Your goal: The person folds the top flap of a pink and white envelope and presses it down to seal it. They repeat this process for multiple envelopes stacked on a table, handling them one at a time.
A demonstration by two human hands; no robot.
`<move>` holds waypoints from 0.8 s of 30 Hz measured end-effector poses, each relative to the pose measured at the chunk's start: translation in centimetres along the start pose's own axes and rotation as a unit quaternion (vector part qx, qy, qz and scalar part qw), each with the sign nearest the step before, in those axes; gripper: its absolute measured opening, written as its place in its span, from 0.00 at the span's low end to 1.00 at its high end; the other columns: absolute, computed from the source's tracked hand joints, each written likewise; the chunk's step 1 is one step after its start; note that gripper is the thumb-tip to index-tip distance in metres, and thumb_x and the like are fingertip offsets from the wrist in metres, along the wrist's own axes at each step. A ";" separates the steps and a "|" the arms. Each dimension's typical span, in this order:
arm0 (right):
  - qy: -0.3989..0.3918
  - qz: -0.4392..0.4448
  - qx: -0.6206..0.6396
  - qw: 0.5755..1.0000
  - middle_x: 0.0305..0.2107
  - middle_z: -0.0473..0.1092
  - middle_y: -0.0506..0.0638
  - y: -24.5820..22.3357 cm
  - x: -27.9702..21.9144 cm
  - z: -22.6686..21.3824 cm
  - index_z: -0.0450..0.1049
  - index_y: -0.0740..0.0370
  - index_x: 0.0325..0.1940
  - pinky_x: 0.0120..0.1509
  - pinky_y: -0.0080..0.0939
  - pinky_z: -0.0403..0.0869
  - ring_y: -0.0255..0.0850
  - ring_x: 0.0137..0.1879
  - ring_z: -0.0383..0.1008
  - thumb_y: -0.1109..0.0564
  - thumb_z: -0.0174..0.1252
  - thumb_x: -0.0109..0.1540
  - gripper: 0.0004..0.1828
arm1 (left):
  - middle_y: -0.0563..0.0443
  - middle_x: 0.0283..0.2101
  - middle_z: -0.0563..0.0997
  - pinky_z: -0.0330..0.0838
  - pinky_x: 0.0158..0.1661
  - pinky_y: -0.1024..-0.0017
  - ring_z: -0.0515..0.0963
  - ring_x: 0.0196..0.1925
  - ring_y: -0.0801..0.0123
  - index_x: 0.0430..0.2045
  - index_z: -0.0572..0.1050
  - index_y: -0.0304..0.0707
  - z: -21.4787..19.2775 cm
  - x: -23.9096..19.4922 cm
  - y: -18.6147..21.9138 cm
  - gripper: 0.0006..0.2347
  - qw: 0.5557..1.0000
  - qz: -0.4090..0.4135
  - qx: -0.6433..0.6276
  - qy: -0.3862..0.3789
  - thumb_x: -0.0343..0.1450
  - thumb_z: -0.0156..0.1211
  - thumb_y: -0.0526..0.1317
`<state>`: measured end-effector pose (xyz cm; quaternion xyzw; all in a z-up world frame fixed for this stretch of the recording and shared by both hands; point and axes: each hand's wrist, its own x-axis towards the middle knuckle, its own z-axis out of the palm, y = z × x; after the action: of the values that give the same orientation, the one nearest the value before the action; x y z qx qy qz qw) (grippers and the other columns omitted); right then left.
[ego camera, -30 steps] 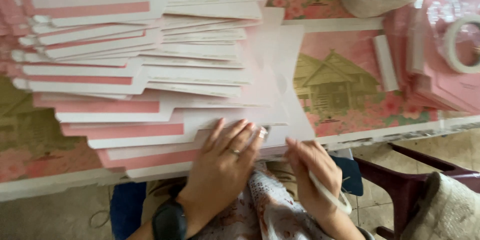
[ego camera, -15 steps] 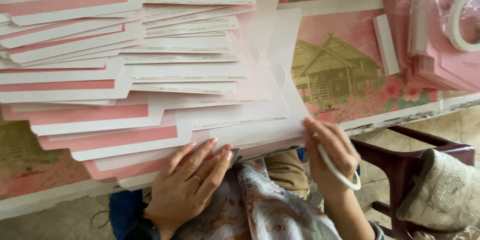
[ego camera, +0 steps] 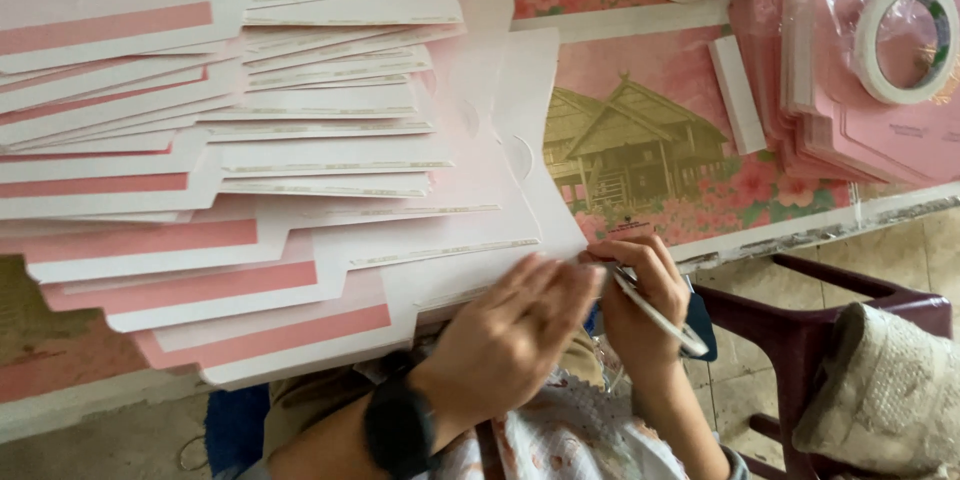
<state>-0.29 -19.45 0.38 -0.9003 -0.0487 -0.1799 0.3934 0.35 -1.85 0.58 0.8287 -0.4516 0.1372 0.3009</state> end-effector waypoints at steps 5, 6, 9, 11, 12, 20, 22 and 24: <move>0.132 -0.045 0.015 0.990 0.31 0.70 0.55 1.6 -0.9 0.0 0.72 0.65 0.37 0.44 0.35 0.71 0.41 0.37 0.71 0.70 0.62 0.56 0.08 | 0.41 0.53 0.76 0.68 0.60 0.60 0.76 0.57 0.57 0.62 0.54 0.34 -3.9 -0.1 -0.7 0.24 0.995 -0.041 0.092 -0.005 0.72 0.55 0.30; 0.220 -0.066 0.014 0.973 0.33 0.68 0.54 2.5 -1.8 0.5 0.70 0.63 0.39 0.46 0.36 0.72 0.41 0.38 0.70 0.65 0.65 0.58 0.10 | 0.43 0.54 0.75 0.71 0.58 0.63 0.77 0.54 0.58 0.61 0.59 0.40 -5.4 -0.5 -1.0 0.24 0.985 -0.061 0.164 0.000 0.70 0.57 0.27; 0.092 -0.153 0.030 0.984 0.28 0.73 0.56 -0.4 0.4 2.3 0.71 0.71 0.37 0.44 0.45 0.74 0.46 0.34 0.75 0.52 0.45 0.65 0.18 | 0.44 0.51 0.79 0.79 0.49 0.67 0.81 0.50 0.60 0.60 0.59 0.40 -5.3 -5.3 -4.3 0.30 0.964 -0.152 0.217 -0.027 0.63 0.63 0.23; 0.046 -0.158 0.031 0.986 0.36 0.73 0.57 -1.0 0.0 2.0 0.70 0.71 0.44 0.51 0.46 0.71 0.49 0.44 0.75 0.48 0.37 0.67 0.23 | 0.45 0.48 0.80 0.78 0.50 0.66 0.82 0.48 0.61 0.60 0.61 0.41 -5.5 -5.3 -4.5 0.29 0.953 -0.166 0.253 -0.015 0.64 0.63 0.25; 0.000 -0.165 0.027 0.986 0.45 0.73 0.59 -1.2 -0.1 1.8 0.69 0.70 0.51 0.59 0.47 0.69 0.51 0.54 0.75 0.44 0.29 0.69 0.30 | 0.45 0.45 0.82 0.77 0.52 0.65 0.82 0.46 0.63 0.59 0.62 0.43 -5.5 -5.1 -4.7 0.27 0.942 -0.177 0.285 0.000 0.65 0.63 0.27; 0.013 -0.162 -0.036 0.986 0.32 0.71 0.58 -1.0 -2.6 0.1 0.67 0.70 0.46 0.45 0.47 0.72 0.49 0.36 0.72 0.62 0.48 0.64 0.09 | 0.32 0.65 0.56 0.51 0.64 0.46 0.55 0.68 0.41 0.63 0.56 0.38 -1.7 -2.6 0.5 0.27 0.955 -0.172 0.227 -0.083 0.74 0.43 0.56; -0.021 -0.206 -0.019 0.978 0.28 0.69 0.60 -2.4 -2.9 0.2 0.64 0.69 0.44 0.43 0.51 0.72 0.51 0.32 0.71 0.65 0.49 0.62 0.07 | 0.32 0.65 0.55 0.51 0.64 0.44 0.55 0.67 0.39 0.65 0.54 0.45 -1.5 -2.9 0.3 0.28 0.947 -0.185 0.246 -0.087 0.74 0.40 0.59; -0.016 -0.243 0.108 0.964 0.24 0.69 0.52 -4.4 -2.8 0.4 0.65 0.65 0.35 0.37 0.43 0.75 0.41 0.27 0.71 0.60 0.43 0.62 0.07 | 0.28 0.62 0.58 0.58 0.62 0.42 0.61 0.64 0.36 0.64 0.56 0.58 -1.9 -3.3 -0.2 0.18 0.968 -0.142 0.203 -0.045 0.77 0.39 0.40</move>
<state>-3.81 -15.99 2.14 -0.8163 -0.2910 -0.2493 0.4322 -1.22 1.58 0.37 0.9333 -0.3052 0.1444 0.1220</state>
